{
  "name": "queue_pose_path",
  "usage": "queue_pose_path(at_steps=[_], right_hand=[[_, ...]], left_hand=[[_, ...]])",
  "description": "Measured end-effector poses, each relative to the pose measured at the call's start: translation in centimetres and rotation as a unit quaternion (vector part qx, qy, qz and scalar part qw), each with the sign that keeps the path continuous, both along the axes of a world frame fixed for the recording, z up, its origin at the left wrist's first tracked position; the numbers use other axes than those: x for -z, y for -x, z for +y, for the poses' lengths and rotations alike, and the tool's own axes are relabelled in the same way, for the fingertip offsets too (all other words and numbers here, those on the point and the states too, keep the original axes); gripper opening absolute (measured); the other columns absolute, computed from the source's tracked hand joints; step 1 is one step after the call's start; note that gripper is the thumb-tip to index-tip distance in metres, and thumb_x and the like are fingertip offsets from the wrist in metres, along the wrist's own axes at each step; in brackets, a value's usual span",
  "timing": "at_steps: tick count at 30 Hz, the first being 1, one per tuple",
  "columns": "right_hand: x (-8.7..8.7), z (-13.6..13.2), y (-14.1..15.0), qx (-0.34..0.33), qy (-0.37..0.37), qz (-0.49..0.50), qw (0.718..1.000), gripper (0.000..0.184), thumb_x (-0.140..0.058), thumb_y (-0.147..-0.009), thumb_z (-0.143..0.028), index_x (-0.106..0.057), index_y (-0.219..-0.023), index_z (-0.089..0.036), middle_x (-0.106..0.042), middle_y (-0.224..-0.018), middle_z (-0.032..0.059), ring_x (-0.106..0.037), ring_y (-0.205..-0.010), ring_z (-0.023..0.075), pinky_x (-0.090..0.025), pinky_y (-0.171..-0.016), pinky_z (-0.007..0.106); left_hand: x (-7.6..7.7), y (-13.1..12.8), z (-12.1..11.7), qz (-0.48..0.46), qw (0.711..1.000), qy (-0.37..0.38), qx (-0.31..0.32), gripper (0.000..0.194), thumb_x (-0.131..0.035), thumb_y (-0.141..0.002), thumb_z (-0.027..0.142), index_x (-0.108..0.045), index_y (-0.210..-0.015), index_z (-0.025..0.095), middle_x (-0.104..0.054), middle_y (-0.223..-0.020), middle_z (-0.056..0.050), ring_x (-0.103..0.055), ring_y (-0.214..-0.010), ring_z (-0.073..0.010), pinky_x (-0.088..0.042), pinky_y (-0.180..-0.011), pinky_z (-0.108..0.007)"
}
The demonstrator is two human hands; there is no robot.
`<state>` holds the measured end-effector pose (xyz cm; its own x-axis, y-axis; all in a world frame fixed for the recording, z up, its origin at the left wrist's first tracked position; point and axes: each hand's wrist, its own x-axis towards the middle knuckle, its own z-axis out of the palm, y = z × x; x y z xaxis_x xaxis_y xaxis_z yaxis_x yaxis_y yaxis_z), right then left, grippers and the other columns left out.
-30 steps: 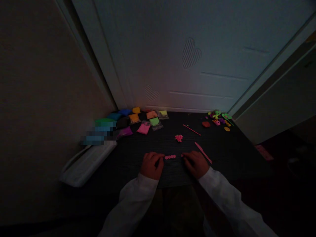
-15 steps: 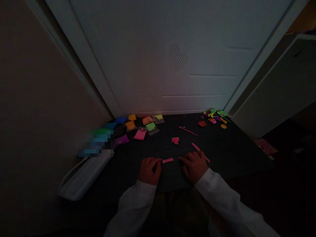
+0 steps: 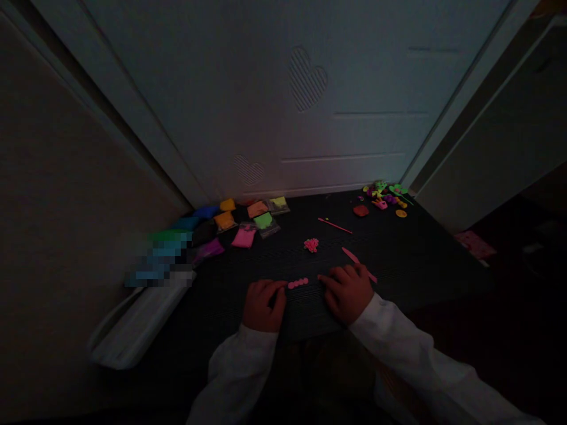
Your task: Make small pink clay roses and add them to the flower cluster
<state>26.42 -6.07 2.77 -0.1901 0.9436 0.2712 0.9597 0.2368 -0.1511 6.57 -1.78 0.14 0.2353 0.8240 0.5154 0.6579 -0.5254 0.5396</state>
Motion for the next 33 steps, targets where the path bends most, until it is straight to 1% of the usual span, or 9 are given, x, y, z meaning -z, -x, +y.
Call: queue_pose_path(at_steps=[4,9,13,18,22,29,33], right_hand=[[-0.02,0.10,0.05,-0.013,0.011,-0.001,1.000,0.030,-0.042,-0.073,-0.028,-0.052,-0.101,-0.026,-0.054,-0.091,0.0028,-0.040,-0.084,0.0203,-0.020,-0.077,0.042],[-0.07,0.12,0.06,-0.006,0.002,0.003,1.000,0.031,-0.043,-0.073,-0.029,-0.051,-0.102,-0.026,-0.051,-0.099,0.0027,-0.040,-0.086,0.0203,-0.018,-0.079,0.042],[-0.17,0.10,0.17,-0.020,0.014,-0.004,1.000,0.031,-0.043,-0.072,-0.029,-0.052,-0.101,-0.025,-0.053,-0.097,0.0027,-0.040,-0.086,0.0203,-0.019,-0.079,0.042],[-0.02,0.10,0.18,-0.002,0.007,-0.003,1.000,0.032,-0.041,-0.073,-0.030,-0.050,-0.104,-0.026,-0.050,-0.101,0.0032,-0.040,-0.087,0.0205,-0.019,-0.079,0.042],[0.04,0.12,0.20,-0.009,0.020,-0.004,1.000,0.032,-0.041,-0.073,-0.030,-0.050,-0.103,-0.027,-0.051,-0.098,0.0025,-0.040,-0.087,0.0205,-0.020,-0.078,0.041],[-0.29,0.22,0.38,0.009,0.019,0.009,1.000,0.031,-0.040,-0.074,-0.029,-0.050,-0.103,-0.026,-0.051,-0.098,0.0032,-0.040,-0.086,0.0195,-0.021,-0.079,0.039],[-0.35,0.24,0.37,0.010,0.019,0.014,1.000,0.031,-0.040,-0.074,-0.029,-0.050,-0.103,-0.025,-0.051,-0.098,0.0037,-0.040,-0.086,0.0194,-0.021,-0.078,0.038]], left_hand=[[0.02,-0.01,-0.02,0.002,1.000,-0.001,-0.003,0.016,-0.046,-0.071,0.023,-0.059,-0.079,0.019,-0.053,-0.073,-0.003,-0.046,-0.073,-0.0146,-0.038,-0.068,-0.031],[0.02,-0.04,-0.05,0.001,1.000,-0.002,-0.003,0.016,-0.046,-0.071,0.022,-0.060,-0.079,0.019,-0.053,-0.073,-0.003,-0.046,-0.072,-0.0144,-0.038,-0.068,-0.031],[-0.07,-0.06,-0.10,-0.007,1.000,-0.009,-0.004,0.016,-0.046,-0.071,0.022,-0.059,-0.079,0.019,-0.053,-0.073,-0.003,-0.046,-0.073,-0.0141,-0.038,-0.068,-0.030],[-0.14,-0.02,-0.11,-0.005,1.000,-0.004,-0.003,0.016,-0.046,-0.071,0.022,-0.059,-0.078,0.019,-0.054,-0.073,-0.003,-0.047,-0.072,-0.0143,-0.038,-0.068,-0.031],[-0.09,-0.02,-0.11,-0.004,1.000,-0.007,-0.006,0.016,-0.046,-0.071,0.021,-0.059,-0.078,0.019,-0.053,-0.073,-0.003,-0.047,-0.071,-0.0141,-0.038,-0.068,-0.031],[-0.22,0.05,-0.14,-0.014,1.000,-0.012,0.000,0.015,-0.046,-0.071,0.021,-0.059,-0.078,0.019,-0.054,-0.072,-0.003,-0.047,-0.071,-0.0142,-0.038,-0.067,-0.031],[-0.49,0.30,-0.12,0.013,1.000,0.002,0.016,0.016,-0.046,-0.071,0.020,-0.059,-0.081,0.019,-0.055,-0.074,-0.003,-0.048,-0.073,-0.0144,-0.039,-0.069,-0.031]])
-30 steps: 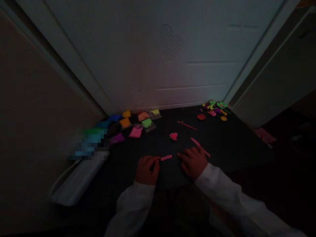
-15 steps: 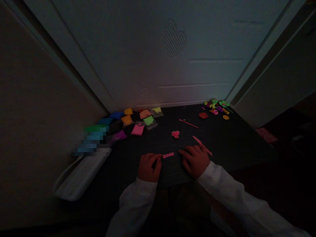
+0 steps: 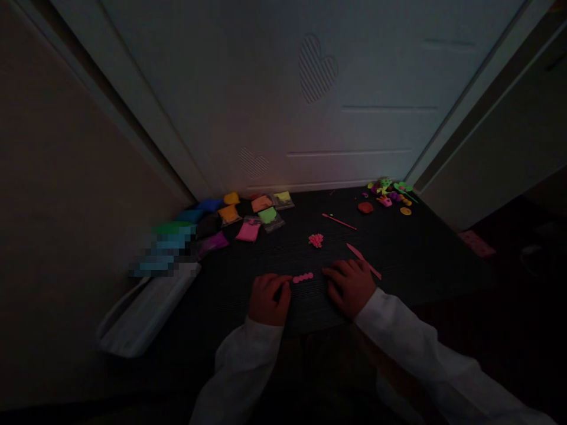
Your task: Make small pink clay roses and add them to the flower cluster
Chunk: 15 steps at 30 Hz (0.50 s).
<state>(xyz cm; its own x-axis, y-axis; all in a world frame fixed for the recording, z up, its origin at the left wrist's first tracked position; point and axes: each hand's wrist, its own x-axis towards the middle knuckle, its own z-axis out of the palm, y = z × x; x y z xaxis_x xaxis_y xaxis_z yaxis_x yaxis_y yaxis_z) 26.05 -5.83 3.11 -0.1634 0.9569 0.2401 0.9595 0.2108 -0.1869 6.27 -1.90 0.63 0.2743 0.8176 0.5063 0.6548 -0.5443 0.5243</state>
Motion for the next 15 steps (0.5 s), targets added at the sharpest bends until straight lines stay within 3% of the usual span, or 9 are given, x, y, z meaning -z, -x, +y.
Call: queue_pose_path(at_steps=[15], right_hand=[[0.12,-0.14,-0.19,-0.012,-0.018,-0.021,1.000,0.029,-0.043,-0.072,-0.028,-0.054,-0.098,-0.024,-0.052,-0.097,0.0032,-0.041,-0.084,0.0184,-0.021,-0.078,0.038]], left_hand=[[-0.13,-0.15,-0.08,0.000,1.000,0.008,-0.012,0.017,-0.045,-0.071,0.022,-0.059,-0.080,0.019,-0.054,-0.074,-0.003,-0.048,-0.073,-0.0147,-0.039,-0.069,-0.031]])
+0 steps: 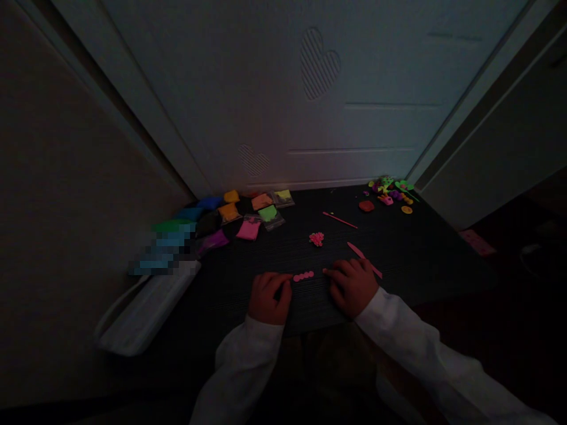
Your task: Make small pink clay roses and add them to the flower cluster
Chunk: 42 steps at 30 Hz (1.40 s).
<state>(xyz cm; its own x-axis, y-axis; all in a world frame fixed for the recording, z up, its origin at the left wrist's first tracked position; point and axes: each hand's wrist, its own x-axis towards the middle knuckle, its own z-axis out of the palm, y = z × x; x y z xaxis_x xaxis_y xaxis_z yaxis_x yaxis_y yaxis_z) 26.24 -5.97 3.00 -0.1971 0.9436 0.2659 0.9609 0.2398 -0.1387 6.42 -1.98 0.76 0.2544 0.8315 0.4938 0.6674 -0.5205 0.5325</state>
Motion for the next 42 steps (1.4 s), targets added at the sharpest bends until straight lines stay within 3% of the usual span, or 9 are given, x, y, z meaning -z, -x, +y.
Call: queue_pose_path(at_steps=[20,42], right_hand=[[0.14,0.13,0.13,-0.019,0.018,-0.011,1.000,0.029,-0.042,-0.073,-0.028,-0.053,-0.099,-0.023,-0.055,-0.091,0.0029,-0.041,-0.083,0.0191,-0.020,-0.078,0.038],[-0.23,0.26,0.24,0.007,0.016,0.004,1.000,0.028,-0.042,-0.072,-0.027,-0.052,-0.097,-0.021,-0.054,-0.091,0.0039,-0.043,-0.082,0.0177,-0.022,-0.076,0.034]], left_hand=[[0.40,-0.27,-0.06,-0.024,1.000,-0.009,-0.013,0.016,-0.045,-0.071,0.023,-0.060,-0.078,0.019,-0.054,-0.073,-0.003,-0.047,-0.072,-0.0144,-0.039,-0.068,-0.031],[0.45,-0.18,-0.02,-0.023,1.000,-0.003,-0.008,0.016,-0.045,-0.071,0.024,-0.059,-0.078,0.020,-0.053,-0.072,-0.003,-0.047,-0.071,-0.0142,-0.039,-0.068,-0.030]])
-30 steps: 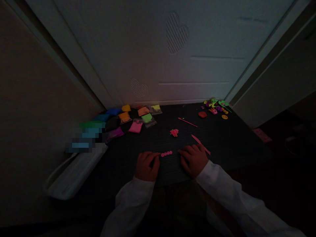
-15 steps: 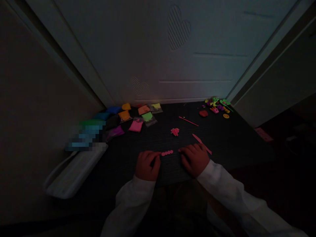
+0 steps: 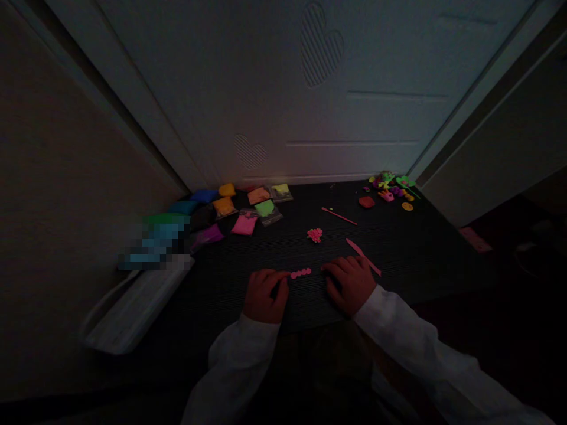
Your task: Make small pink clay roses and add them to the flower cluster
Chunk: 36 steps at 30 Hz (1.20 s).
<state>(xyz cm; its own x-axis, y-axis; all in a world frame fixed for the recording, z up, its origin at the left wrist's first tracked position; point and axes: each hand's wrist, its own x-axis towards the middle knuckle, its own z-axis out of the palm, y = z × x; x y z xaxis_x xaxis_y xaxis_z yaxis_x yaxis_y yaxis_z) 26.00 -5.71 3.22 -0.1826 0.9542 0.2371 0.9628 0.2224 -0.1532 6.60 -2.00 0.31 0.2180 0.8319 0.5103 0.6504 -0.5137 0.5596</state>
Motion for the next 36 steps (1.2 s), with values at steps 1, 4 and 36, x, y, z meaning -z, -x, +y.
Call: queue_pose_path(at_steps=[1,4,36], right_hand=[[-0.01,0.02,-0.03,0.003,0.001,0.005,1.000,0.028,-0.042,-0.072,-0.027,-0.052,-0.098,-0.020,-0.054,-0.090,0.0041,-0.043,-0.082,0.0177,-0.022,-0.076,0.034],[0.00,0.05,-0.08,0.011,0.006,0.020,1.000,0.030,-0.042,-0.071,-0.027,-0.050,-0.099,-0.019,-0.054,-0.089,0.0044,-0.043,-0.082,0.0181,-0.022,-0.076,0.034],[0.34,-0.20,-0.40,-0.032,-0.008,0.020,0.999,0.029,-0.040,-0.074,-0.029,-0.053,-0.099,-0.023,-0.052,-0.094,0.0041,-0.043,-0.082,0.0191,-0.022,-0.076,0.039]], left_hand=[[0.02,0.01,0.01,0.000,1.000,0.001,0.000,0.016,-0.045,-0.071,0.023,-0.059,-0.078,0.020,-0.053,-0.072,-0.003,-0.047,-0.071,-0.0143,-0.039,-0.068,-0.030],[0.14,0.08,0.09,-0.003,1.000,-0.003,0.005,0.016,-0.046,-0.070,0.023,-0.059,-0.078,0.020,-0.053,-0.072,-0.003,-0.047,-0.072,-0.0143,-0.039,-0.068,-0.030],[0.21,-0.01,0.21,0.009,1.000,-0.011,0.007,0.016,-0.046,-0.071,0.023,-0.060,-0.078,0.018,-0.053,-0.072,-0.003,-0.047,-0.071,-0.0141,-0.038,-0.067,-0.031]])
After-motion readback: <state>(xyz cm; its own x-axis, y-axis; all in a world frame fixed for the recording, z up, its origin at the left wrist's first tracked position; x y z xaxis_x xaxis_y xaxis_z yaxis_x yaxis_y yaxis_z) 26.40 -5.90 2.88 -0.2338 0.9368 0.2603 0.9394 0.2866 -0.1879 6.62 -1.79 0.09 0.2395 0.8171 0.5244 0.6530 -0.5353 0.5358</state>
